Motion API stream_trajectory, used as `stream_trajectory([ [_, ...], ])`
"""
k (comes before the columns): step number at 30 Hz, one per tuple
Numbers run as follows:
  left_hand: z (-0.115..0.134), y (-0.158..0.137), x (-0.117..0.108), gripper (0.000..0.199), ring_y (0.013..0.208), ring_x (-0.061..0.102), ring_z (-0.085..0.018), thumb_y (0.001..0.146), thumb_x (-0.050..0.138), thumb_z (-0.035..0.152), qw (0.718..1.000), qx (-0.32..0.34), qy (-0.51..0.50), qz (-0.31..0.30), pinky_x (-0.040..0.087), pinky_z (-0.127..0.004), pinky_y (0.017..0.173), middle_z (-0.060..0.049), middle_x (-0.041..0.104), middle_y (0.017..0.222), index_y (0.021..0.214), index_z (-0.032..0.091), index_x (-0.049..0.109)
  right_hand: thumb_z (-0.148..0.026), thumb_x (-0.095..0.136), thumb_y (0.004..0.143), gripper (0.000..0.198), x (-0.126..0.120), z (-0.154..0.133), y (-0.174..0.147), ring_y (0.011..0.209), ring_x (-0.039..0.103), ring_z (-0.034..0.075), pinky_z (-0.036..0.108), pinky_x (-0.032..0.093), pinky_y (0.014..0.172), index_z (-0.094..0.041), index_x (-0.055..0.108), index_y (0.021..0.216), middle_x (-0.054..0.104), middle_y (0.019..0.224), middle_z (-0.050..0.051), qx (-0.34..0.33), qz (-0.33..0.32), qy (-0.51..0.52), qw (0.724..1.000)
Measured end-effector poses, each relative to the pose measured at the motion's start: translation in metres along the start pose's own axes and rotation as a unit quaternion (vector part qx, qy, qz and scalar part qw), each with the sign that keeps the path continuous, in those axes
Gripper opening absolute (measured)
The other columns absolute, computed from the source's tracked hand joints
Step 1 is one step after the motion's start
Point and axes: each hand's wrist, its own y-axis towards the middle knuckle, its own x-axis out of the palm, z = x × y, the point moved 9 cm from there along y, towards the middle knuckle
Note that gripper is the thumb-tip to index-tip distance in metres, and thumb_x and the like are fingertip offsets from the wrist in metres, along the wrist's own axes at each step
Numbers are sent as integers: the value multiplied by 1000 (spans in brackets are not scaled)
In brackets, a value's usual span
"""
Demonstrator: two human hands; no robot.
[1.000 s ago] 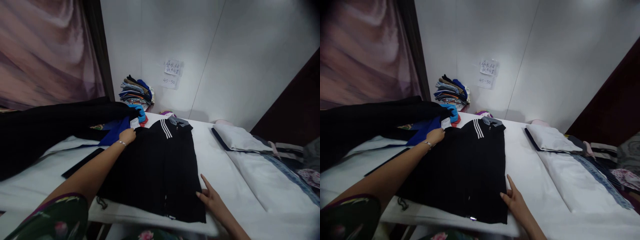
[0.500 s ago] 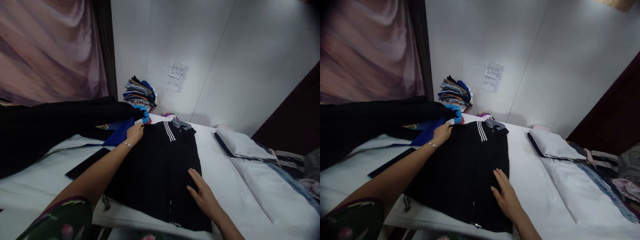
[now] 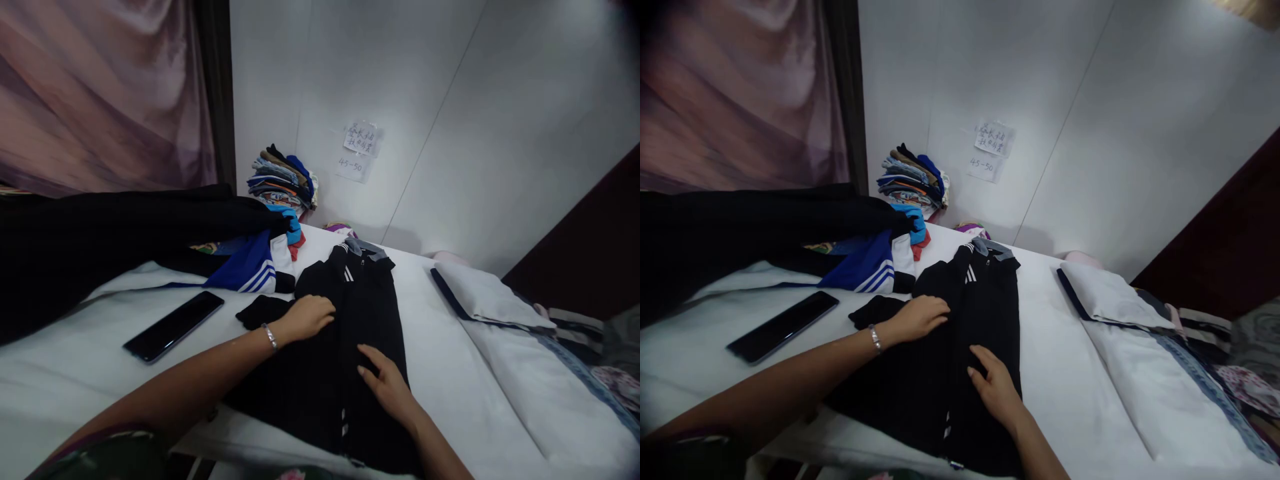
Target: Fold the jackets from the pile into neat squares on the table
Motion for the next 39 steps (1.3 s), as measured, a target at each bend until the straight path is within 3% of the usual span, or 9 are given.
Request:
stream_trajectory([
  [4,-69,-20,-27,32,109,56,-22,90,43,32,983,-176,17,48,43,-33,90,-8,62,119,115,20,59,-34,58,84,40,11,8,-9,131,43,24,47,32,112,-24,62,123,52,138,8,1,-30,-8,1000],
  [7,-107,-46,-19,36,106,59,-25,87,46,39,955,-296,24,-4,45,-34,86,-11,64,114,113,18,60,-35,56,85,41,12,9,-11,132,42,24,47,31,112,-25,61,124,51,139,7,3,-27,-12,1000],
  [17,-124,-55,-7,21,88,65,-23,79,54,36,931,-355,39,-79,45,-29,71,-8,71,92,87,22,67,-34,53,87,41,15,7,-12,134,39,23,47,29,114,-26,59,127,49,141,5,-12,-31,-35,999],
  [21,-139,-49,-70,29,94,62,-27,87,40,31,920,-381,96,-9,45,-34,75,-11,68,99,93,20,66,-34,51,88,41,15,4,-13,135,38,23,47,29,114,-26,58,128,49,141,6,-16,-34,-47,998],
  [26,-168,-59,-181,37,107,53,-32,88,37,31,847,-445,226,184,43,-42,85,-16,61,113,109,14,62,-32,53,87,40,17,0,-14,134,40,23,47,30,113,-24,60,126,50,139,8,-23,-30,-51,998],
  [29,-146,-45,-178,37,113,49,-30,86,43,30,878,-379,213,200,41,-41,91,-13,58,120,116,15,59,-35,54,87,40,10,-2,-12,133,41,23,46,32,112,-25,60,125,50,140,7,-24,-20,-18,999],
  [33,-55,-21,-92,26,100,56,-20,87,47,32,976,-192,41,90,43,-31,89,-5,64,108,103,21,64,-41,53,87,42,-46,12,-10,131,43,25,45,37,109,-24,59,125,50,140,9,-2,125,13,992],
  [36,23,-27,-30,21,89,58,-17,88,48,34,993,-88,-77,5,45,-29,81,-3,65,97,95,23,65,-47,58,80,57,-84,49,-18,118,54,29,44,50,91,-20,55,129,53,135,13,107,205,42,972],
  [39,78,-40,9,20,88,58,-18,87,51,37,991,-28,-125,-46,45,-31,80,-3,64,93,95,23,64,-49,65,71,76,-88,82,-34,93,63,27,36,55,65,-17,45,137,61,119,14,220,197,141,945],
])
